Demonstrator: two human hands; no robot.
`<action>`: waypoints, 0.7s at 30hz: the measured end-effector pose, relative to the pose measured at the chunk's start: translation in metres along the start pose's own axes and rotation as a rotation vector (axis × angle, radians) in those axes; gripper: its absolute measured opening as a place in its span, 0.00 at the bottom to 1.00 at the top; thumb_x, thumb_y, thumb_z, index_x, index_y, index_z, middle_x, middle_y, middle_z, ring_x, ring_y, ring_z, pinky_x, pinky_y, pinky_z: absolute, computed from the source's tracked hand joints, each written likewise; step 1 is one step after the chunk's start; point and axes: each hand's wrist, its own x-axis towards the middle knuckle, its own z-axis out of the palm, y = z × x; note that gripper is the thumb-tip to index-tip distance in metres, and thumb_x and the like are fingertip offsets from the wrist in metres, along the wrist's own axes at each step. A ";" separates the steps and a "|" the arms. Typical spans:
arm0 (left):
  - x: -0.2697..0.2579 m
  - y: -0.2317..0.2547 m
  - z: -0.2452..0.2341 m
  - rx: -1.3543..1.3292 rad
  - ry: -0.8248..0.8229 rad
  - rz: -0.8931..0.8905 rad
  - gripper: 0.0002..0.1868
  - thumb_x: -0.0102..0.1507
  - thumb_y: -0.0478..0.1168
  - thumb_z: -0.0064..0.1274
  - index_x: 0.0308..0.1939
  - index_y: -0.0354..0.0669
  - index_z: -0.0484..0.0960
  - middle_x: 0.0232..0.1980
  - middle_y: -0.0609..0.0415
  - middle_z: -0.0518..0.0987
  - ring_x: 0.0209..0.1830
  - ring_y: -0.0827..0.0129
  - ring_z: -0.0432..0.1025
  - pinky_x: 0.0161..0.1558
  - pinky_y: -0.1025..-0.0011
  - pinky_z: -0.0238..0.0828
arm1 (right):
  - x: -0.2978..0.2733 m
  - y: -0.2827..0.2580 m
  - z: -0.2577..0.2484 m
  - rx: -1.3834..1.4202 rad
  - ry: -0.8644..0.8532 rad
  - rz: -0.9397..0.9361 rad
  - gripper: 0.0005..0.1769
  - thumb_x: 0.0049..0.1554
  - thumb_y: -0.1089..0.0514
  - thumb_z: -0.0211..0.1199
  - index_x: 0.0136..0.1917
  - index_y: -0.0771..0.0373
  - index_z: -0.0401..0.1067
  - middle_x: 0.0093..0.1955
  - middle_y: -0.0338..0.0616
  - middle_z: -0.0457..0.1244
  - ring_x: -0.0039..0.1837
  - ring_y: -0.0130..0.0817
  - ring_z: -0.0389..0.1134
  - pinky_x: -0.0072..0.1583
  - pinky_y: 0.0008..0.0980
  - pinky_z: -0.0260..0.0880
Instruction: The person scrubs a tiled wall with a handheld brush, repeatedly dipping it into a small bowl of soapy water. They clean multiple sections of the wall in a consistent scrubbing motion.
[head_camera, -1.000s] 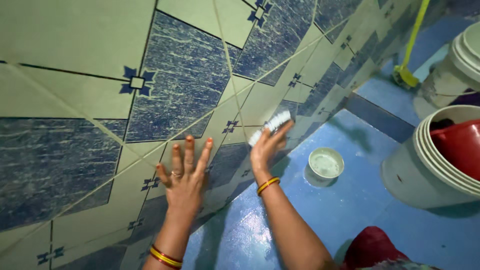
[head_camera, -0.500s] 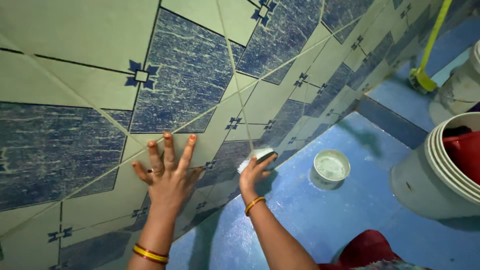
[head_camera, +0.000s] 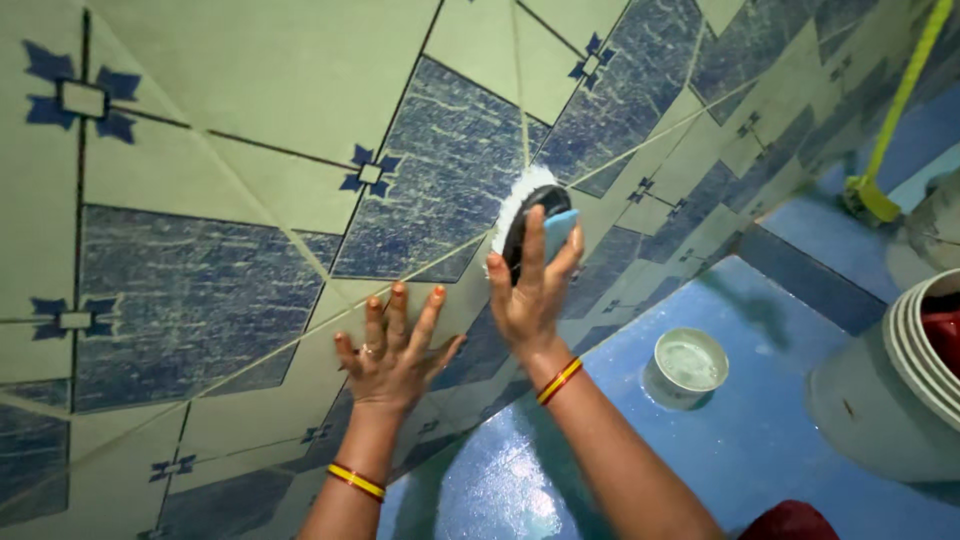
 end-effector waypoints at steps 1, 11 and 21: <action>-0.003 -0.002 -0.002 -0.012 -0.007 -0.001 0.45 0.68 0.80 0.40 0.84 0.72 0.57 0.87 0.48 0.44 0.87 0.51 0.34 0.78 0.41 0.13 | -0.009 0.001 0.002 0.003 -0.032 -0.077 0.41 0.64 0.47 0.64 0.83 0.46 0.48 0.79 0.73 0.41 0.78 0.70 0.49 0.77 0.59 0.53; 0.020 -0.026 -0.033 -0.201 0.044 -0.053 0.34 0.68 0.64 0.53 0.78 0.68 0.69 0.85 0.58 0.56 0.82 0.62 0.47 0.78 0.58 0.29 | -0.150 0.065 0.003 -0.003 -0.293 -0.386 0.48 0.52 0.48 0.76 0.77 0.33 0.52 0.74 0.68 0.44 0.71 0.71 0.56 0.69 0.58 0.65; 0.053 -0.073 -0.044 -0.004 0.159 -0.238 0.21 0.79 0.53 0.45 0.76 0.71 0.74 0.84 0.52 0.56 0.85 0.50 0.42 0.80 0.48 0.24 | 0.019 -0.050 0.007 0.029 -0.076 -0.393 0.40 0.58 0.50 0.73 0.79 0.40 0.57 0.74 0.63 0.44 0.71 0.66 0.58 0.69 0.55 0.67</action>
